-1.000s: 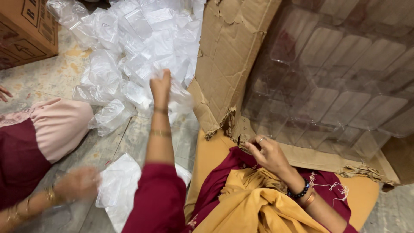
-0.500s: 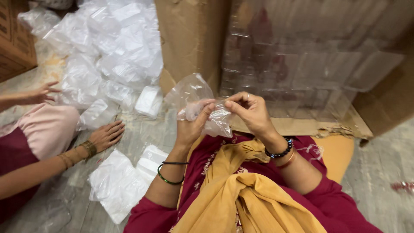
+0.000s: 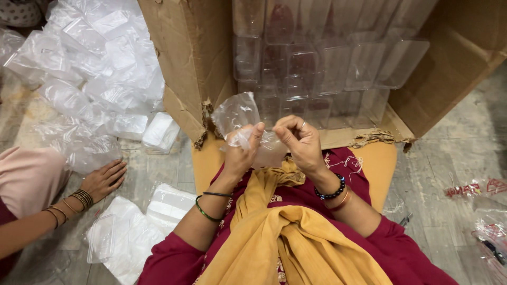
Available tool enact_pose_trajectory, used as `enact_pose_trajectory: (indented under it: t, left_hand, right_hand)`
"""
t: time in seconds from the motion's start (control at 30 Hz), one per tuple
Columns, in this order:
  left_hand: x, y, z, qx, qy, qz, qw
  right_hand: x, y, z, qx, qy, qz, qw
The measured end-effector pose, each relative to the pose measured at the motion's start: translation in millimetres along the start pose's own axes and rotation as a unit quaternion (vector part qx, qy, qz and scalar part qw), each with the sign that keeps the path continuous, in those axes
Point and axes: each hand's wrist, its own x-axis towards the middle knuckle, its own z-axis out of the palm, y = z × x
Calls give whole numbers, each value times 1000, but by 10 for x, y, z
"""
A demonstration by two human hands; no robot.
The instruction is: The person sits on the floor and packs clear plastic containers into clear plastic bags, twisting the bags closed and placing the bagged containers into a large cardboard box. They repeatedly take containers from a pile on the floor and continue filling bags throughout the clip.
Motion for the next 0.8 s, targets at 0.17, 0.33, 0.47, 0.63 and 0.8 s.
enact_pose_trajectory:
  t: [0.17, 0.33, 0.47, 0.63, 0.8]
  left_hand:
    - [33, -45, 19, -194, -19, -37, 980]
    - [38, -6, -20, -56, 1, 59, 997]
    - [47, -9, 23, -56, 9, 1, 998]
    - [40, -107, -12, -126, -82, -33, 988]
    - [44, -285, 99, -91, -75, 14, 993]
  right_hand:
    - [69, 148, -42, 171, 48, 60, 982]
    - [101, 59, -131, 23, -16, 62, 998]
    - [90, -10, -170, -23, -82, 108, 990]
    - [32, 41, -174, -30, -8, 65, 997]
    - [-12, 205, -166, 148, -9, 128, 981]
